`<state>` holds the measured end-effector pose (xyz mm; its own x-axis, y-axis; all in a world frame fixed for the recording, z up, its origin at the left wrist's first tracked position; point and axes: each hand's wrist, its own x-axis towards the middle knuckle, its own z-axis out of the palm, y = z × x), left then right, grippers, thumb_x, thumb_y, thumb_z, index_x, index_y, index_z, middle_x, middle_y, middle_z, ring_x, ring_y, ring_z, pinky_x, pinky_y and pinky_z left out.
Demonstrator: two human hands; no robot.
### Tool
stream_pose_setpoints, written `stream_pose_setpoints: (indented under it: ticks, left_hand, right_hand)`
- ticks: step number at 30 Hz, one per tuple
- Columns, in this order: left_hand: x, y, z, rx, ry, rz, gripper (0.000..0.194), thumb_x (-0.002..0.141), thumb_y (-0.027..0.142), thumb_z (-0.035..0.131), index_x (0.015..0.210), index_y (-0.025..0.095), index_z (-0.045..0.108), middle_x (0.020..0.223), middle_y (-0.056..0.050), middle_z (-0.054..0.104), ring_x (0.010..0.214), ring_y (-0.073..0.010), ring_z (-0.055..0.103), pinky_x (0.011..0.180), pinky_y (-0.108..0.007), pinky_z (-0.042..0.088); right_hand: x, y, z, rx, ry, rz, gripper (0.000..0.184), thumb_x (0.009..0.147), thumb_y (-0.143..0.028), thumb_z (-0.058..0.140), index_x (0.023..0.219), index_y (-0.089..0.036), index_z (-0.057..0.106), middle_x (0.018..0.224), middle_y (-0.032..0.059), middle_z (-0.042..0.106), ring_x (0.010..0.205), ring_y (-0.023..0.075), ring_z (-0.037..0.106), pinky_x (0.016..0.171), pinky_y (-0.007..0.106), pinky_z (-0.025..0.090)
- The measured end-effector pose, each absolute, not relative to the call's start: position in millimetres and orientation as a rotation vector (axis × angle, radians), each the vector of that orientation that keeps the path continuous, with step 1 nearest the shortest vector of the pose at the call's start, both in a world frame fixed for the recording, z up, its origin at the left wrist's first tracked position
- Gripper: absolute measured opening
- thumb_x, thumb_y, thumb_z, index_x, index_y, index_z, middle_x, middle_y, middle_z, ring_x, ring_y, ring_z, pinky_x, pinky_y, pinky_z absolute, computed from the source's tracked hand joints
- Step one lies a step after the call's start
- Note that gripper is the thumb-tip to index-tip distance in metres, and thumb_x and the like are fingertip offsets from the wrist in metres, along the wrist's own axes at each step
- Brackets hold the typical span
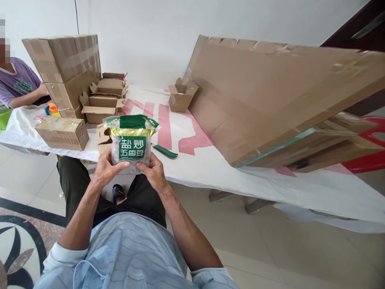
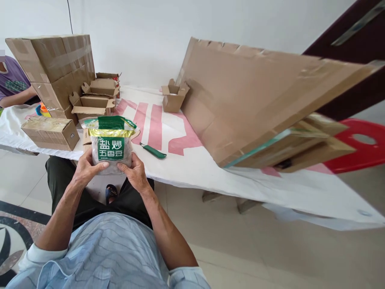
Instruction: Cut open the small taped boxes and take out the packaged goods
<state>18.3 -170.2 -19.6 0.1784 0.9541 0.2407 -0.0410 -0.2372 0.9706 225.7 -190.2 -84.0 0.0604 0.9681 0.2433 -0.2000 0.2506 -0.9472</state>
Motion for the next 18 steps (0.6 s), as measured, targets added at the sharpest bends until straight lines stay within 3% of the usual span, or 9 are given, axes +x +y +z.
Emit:
stream_pose_setpoints:
  ticks: [5, 8, 13, 18]
  left_hand:
    - [16.9, -173.1, -19.1, 1.333, 1.018, 1.233, 0.071, 0.05, 0.049, 0.118, 0.104, 0.016, 0.085, 0.1, -0.01, 0.089, 0.09, -0.0301, 0.083, 0.084, -0.04, 0.069]
    - [12.0, -176.3, -24.4, 1.26, 1.01, 1.262, 0.064, 0.049, 0.044, 0.118, 0.099, 0.016, 0.087, 0.1, -0.01, 0.091, 0.087, -0.0287, 0.084, 0.084, -0.04, 0.071]
    - [-9.0, -172.1, -26.9, 1.203, 1.031, 1.352, 0.054, 0.049, 0.039, 0.117, 0.091, 0.018, 0.09, 0.096, -0.01, 0.091, 0.084, -0.029, 0.086, 0.084, -0.041, 0.074]
    - [-46.6, -147.3, 22.4, 1.23, 1.055, 1.72, 0.067, 0.043, 0.048, 0.117, 0.098, 0.024, 0.087, 0.09, -0.003, 0.088, 0.086, -0.0278, 0.085, 0.092, -0.043, 0.075]
  right_hand:
    - [234.8, -188.1, -80.6, -0.883, -1.243, 1.208, 0.059, 0.078, -0.056, 0.104, 0.122, -0.027, 0.077, 0.115, 0.0024, 0.085, 0.108, 0.0272, 0.077, 0.101, 0.04, 0.066]
    - [240.6, -181.6, -74.7, -0.841, -1.311, 1.317, 0.061, 0.075, -0.052, 0.108, 0.121, -0.027, 0.079, 0.115, 0.0017, 0.085, 0.107, 0.0258, 0.078, 0.1, 0.038, 0.066]
    - [253.6, -160.5, -70.8, -0.731, -1.463, 1.534, 0.069, 0.071, -0.057, 0.111, 0.126, -0.025, 0.085, 0.119, 0.0063, 0.087, 0.108, 0.0279, 0.082, 0.101, 0.042, 0.068]
    - [277.7, -129.6, -86.4, -0.934, -1.419, 1.282, 0.041, 0.088, -0.061, 0.094, 0.099, -0.022, 0.088, 0.092, 0.0077, 0.086, 0.083, 0.0231, 0.079, 0.083, 0.038, 0.066]
